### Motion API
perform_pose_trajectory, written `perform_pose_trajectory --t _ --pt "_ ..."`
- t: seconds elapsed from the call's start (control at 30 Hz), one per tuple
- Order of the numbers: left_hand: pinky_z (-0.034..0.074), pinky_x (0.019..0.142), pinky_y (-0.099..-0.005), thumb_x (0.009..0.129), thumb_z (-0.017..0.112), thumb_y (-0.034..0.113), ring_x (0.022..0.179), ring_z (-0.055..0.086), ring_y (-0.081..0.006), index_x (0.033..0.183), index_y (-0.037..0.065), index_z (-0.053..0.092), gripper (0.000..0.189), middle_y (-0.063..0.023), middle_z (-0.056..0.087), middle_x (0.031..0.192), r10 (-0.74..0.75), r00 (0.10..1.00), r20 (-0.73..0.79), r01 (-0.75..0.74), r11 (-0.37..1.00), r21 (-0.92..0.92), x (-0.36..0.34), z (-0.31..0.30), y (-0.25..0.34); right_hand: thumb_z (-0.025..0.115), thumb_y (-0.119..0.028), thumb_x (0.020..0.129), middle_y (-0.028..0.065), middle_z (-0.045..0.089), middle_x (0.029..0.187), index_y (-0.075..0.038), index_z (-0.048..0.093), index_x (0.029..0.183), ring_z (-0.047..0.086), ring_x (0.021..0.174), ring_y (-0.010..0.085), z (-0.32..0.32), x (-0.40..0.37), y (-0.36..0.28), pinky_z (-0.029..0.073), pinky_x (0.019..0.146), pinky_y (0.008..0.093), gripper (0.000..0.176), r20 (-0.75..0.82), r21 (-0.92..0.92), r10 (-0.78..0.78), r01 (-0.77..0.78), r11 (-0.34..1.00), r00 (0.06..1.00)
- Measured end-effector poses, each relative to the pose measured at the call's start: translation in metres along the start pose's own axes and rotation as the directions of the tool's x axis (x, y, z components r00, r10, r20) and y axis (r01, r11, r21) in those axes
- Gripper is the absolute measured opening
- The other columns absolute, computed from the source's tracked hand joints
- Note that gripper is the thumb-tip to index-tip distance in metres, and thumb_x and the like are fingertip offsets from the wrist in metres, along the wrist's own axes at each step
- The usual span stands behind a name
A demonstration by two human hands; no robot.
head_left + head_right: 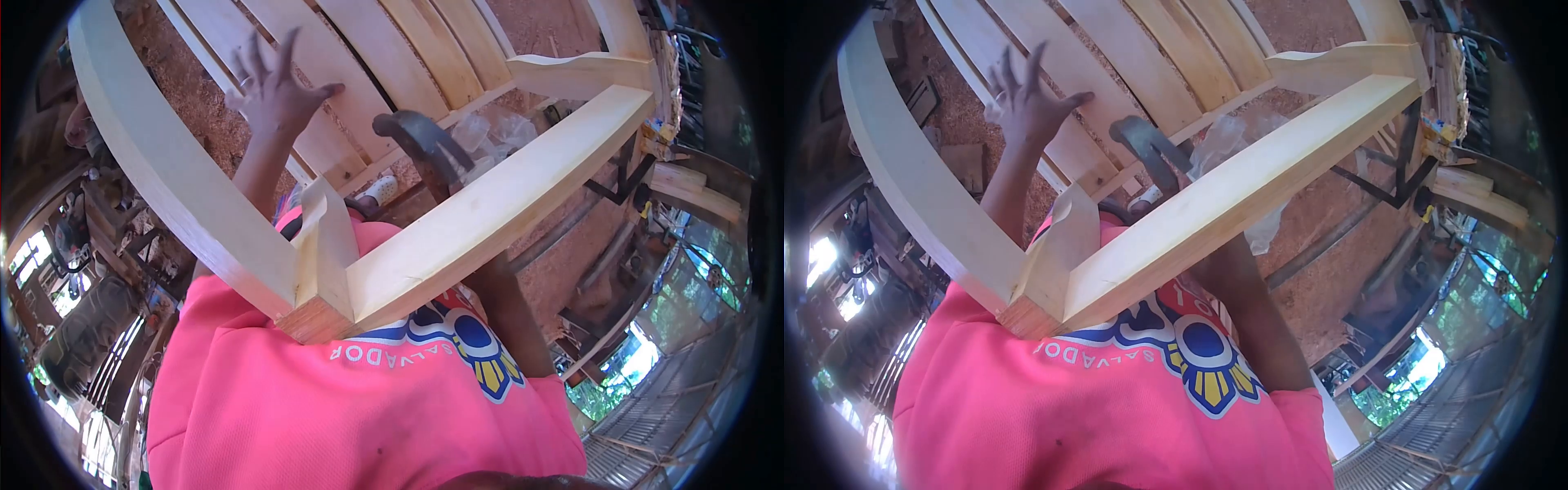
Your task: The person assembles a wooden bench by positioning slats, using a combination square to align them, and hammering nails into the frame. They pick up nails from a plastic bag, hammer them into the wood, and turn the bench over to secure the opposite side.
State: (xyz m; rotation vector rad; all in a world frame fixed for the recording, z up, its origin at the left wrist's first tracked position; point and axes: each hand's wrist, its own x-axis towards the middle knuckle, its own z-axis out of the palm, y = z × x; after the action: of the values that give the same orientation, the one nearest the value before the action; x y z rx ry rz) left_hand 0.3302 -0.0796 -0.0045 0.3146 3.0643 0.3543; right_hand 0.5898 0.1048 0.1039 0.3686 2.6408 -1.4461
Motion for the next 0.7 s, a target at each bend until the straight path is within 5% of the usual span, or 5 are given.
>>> perform_pose_trajectory --t 0.07,0.37,0.5,0.57,0.7 --pt "0.024 0.107 -0.0862 0.065 0.085 0.073 0.159 0.016 -0.0432 0.152 0.045 0.05 0.098 -0.003 0.019 0.174 0.11 0.99 0.089 -0.109 0.994 -0.019 0.016 0.015 -0.003 0.073 -0.024 0.092 0.0202 0.072 0.118 -0.001 0.067 0.124 0.068 0.113 0.0373 0.004 0.002 0.007 0.051 0.098 0.0447 0.04 0.002 -0.009 -0.001 0.001 1.0 1.0" --pt "0.027 0.107 -0.0849 0.064 0.084 0.074 0.16 0.018 -0.0378 0.153 0.045 0.05 0.099 -0.0016 0.026 0.173 0.154 0.978 0.143 -0.152 0.988 -0.026 0.029 0.022 -0.008 0.074 -0.024 0.092 0.0202 0.072 0.118 -0.001 0.067 0.125 0.068 0.112 0.0376 0.006 -0.012 0.002 0.052 0.098 0.0447 0.04 0.002 -0.013 0.02 -0.02 1.0 1.0" --pt "0.036 0.118 -0.0657 0.064 0.087 0.071 0.158 0.023 -0.045 0.155 0.041 0.05 0.102 -0.0091 0.028 0.172 0.107 0.97 0.217 -0.117 0.993 0.035 0.026 0.003 0.005 0.068 -0.029 0.102 0.013 0.061 0.142 -0.005 0.051 0.149 0.062 0.122 0.0274 0.018 -0.035 0.021 0.048 0.107 0.0444 0.056 -0.031 -0.308 -0.157 0.14 0.941 0.987" --pt "0.036 0.117 -0.0679 0.065 0.086 0.07 0.158 0.022 -0.044 0.155 0.041 0.049 0.102 -0.0081 0.027 0.173 0.146 0.977 0.158 -0.128 0.985 -0.119 0.029 0.018 -0.005 0.067 -0.03 0.103 0.0132 0.059 0.144 -0.002 0.047 0.153 0.062 0.122 0.0267 0.016 -0.028 0.024 0.048 0.107 0.0431 0.06 0.07 0.026 0.087 -0.089 0.996 0.994" --pt "0.035 0.116 -0.0702 0.066 0.087 0.067 0.157 0.022 -0.0464 0.156 0.039 0.049 0.101 -0.0077 0.027 0.173 0.116 0.963 0.244 -0.125 0.992 0.019 0.03 0.002 0.007 0.069 -0.02 0.092 0.0226 0.074 0.106 -0.001 0.07 0.116 0.072 0.099 0.043 0.01 -0.01 0.008 0.058 0.085 0.0471 0.031 -0.068 -0.084 0.017 -0.023 0.996 0.998"
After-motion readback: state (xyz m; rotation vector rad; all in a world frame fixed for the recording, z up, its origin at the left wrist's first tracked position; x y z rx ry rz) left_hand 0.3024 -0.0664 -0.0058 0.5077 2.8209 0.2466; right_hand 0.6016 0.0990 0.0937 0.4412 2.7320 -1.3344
